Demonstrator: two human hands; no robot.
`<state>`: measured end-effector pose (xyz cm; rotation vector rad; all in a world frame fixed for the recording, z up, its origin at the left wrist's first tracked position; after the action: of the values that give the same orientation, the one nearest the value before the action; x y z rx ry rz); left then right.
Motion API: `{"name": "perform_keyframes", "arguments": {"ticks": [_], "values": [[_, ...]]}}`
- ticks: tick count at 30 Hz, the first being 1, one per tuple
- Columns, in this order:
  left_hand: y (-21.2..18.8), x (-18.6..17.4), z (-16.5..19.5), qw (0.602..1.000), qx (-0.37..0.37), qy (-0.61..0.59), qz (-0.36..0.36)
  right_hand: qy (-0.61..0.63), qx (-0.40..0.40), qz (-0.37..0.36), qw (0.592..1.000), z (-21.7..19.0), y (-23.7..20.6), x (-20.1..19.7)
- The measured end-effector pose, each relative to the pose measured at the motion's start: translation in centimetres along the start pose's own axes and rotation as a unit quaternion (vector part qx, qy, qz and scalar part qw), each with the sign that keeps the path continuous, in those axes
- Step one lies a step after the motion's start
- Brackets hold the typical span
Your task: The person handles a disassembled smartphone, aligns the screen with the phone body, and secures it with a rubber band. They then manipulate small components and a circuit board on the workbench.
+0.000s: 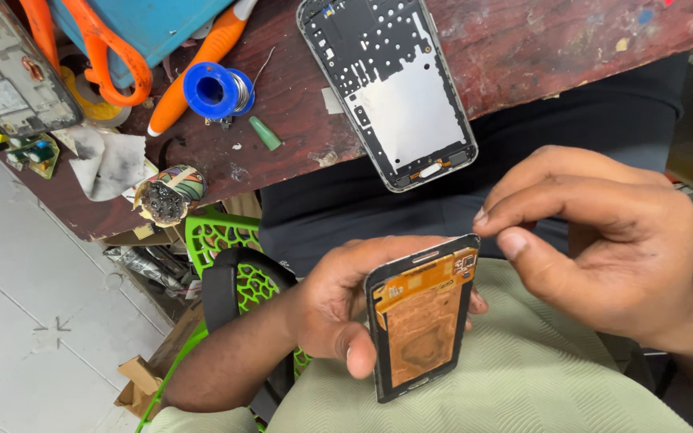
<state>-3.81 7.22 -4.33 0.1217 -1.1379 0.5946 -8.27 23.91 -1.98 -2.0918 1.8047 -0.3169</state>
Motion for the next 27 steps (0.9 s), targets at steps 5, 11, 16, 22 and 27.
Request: {"name": "perform_keyframes", "arguments": {"ticks": [5, 11, 16, 22, 27], "values": [[0.4, -0.2, 0.5, 0.994, -0.006, 0.105, -0.008, -0.103, -0.09, 0.046, 0.99, -2.5, -0.1, -0.1], [0.9, 0.6, 2.9, 0.921, 0.083, 0.376, -0.069, -0.213, -0.119, 0.076, 0.967, -3.5, 0.2, 0.3], [0.9, 0.7, 3.4, 0.908, 0.097, 0.4, -0.073, -0.225, -0.149, 0.081, 0.959, -4.2, 0.0, 0.4], [0.9, 0.5, 3.2, 0.912, 0.085, 0.396, -0.071, -0.246, -0.153, 0.076, 0.954, -4.3, 0.1, 0.7], [0.9, 0.8, 3.5, 0.889, 0.09, 0.441, -0.087, -0.263, -0.155, 0.06, 0.95, -4.4, 0.5, 1.2]]}}
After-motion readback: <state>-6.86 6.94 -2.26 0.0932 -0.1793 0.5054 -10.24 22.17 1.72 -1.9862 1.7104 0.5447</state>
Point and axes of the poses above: each hand's wrist, its own y-axis towards the middle knuckle, its own x-axis out of the palm, z = x × y, the point moved 10 cm from there along y, towards the middle knuckle, and after that the axes turned 12 degrees about x, right-handed, at the moved point
